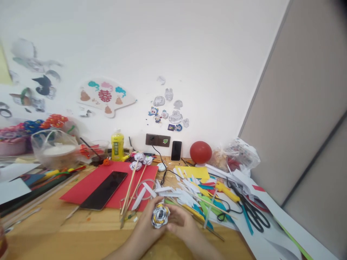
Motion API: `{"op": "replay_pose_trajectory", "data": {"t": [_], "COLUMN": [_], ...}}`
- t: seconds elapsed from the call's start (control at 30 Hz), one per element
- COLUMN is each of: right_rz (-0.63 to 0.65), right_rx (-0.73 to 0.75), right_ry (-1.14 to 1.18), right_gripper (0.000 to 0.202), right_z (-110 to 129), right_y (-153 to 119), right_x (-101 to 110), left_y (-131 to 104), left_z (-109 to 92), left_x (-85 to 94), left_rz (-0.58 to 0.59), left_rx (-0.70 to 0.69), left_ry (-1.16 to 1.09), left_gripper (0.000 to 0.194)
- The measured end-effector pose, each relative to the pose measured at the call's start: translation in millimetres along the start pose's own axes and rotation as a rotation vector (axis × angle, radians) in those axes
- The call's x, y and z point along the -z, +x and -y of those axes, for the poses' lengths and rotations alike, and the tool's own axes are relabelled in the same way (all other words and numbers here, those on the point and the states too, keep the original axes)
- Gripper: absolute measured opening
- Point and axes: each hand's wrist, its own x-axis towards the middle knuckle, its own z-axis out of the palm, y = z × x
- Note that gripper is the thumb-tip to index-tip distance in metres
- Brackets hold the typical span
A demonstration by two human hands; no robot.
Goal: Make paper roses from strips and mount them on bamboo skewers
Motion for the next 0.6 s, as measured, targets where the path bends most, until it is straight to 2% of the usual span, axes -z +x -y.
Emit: {"op": "replay_pose_trajectory", "data": {"t": [0.1,0.27,0.43,0.6], "right_rz": [0.004,-0.049,-0.010,0.021], "right_rx": [0.048,0.079,0.075,0.129], "right_ry": [-0.039,-0.161,-0.179,-0.199], "right_gripper": [0.059,0.051,0.052,0.053], "right_z": [-4.3,-1.7,4.7,0.5], "right_y": [1.4,1.8,-1.1,-1.9], "right_x": [0.9,6.3,4.9,2.5], "left_y": [1.1,0.2,-0.9,-2.1], "left_z": [-3.3,-7.4,-1.6,0.4], "left_x": [-0.1,1.5,-2.0,-4.1], "left_rz": [-0.002,0.102,0.136,0.091], "left_rx": [-0.010,0.001,0.053,0.000], "left_ry": [-0.035,-0.098,-0.193,-0.197], "left_gripper": [0.058,0.052,0.065,0.050]}}
